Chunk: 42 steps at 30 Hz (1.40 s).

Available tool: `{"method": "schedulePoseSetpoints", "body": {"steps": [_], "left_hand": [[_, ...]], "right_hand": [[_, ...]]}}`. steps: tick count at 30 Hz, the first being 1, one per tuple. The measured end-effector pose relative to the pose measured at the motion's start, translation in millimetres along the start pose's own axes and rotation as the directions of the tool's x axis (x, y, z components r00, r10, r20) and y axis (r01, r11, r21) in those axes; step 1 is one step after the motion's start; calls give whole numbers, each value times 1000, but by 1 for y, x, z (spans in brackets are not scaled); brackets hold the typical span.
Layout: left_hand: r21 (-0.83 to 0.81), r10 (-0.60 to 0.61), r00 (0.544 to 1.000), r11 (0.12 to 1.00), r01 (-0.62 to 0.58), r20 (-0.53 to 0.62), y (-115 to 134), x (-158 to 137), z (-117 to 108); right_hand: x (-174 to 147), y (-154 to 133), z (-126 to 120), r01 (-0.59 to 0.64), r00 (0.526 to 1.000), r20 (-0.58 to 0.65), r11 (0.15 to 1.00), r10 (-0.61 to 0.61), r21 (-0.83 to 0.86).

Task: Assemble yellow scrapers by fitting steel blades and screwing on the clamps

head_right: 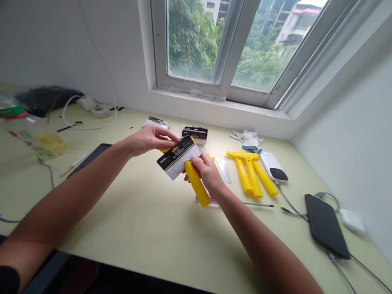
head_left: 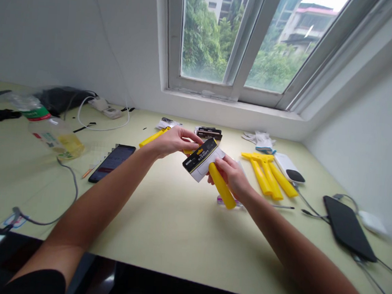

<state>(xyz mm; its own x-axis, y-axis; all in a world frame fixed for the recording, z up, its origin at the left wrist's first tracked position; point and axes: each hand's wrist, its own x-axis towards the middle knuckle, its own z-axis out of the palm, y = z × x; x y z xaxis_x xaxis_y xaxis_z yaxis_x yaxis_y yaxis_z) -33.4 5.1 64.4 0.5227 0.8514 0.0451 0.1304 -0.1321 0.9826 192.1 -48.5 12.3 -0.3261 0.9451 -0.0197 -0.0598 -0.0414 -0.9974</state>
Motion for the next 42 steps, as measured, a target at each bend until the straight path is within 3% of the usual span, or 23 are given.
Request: {"method": "schedulePoseSetpoints", "body": {"steps": [4, 14, 21, 24, 28, 30, 42], "left_hand": [[-13, 9, 989, 1000, -11, -150, 2, 1, -1], [-93, 82, 937, 988, -120, -339, 2, 1, -19], [-127, 61, 943, 986, -108, -328, 3, 3, -6], [-145, 59, 946, 983, -110, -317, 6, 2, 5], [-177, 86, 937, 972, -154, -340, 10, 1, 14], [-177, 97, 928, 969, -170, -360, 11, 0, 15], [-135, 33, 820, 982, -133, -572, 0, 8, -3]], "right_hand": [[4, 3, -4, -1, 1000, 15, 999, 2, -45], [5, -6, -14, -31, 990, 129, 970, 64, -240], [5, -11, -22, -53, 961, 238, 936, 143, -349], [2, -8, -18, -63, 969, 212, 961, 123, -271], [0, -3, -6, -41, 997, 73, 997, 36, 71], [0, -2, 0, -50, 998, 51, 987, 43, 154], [-1, 5, 4, -98, 993, 60, 995, 98, 2]]}}
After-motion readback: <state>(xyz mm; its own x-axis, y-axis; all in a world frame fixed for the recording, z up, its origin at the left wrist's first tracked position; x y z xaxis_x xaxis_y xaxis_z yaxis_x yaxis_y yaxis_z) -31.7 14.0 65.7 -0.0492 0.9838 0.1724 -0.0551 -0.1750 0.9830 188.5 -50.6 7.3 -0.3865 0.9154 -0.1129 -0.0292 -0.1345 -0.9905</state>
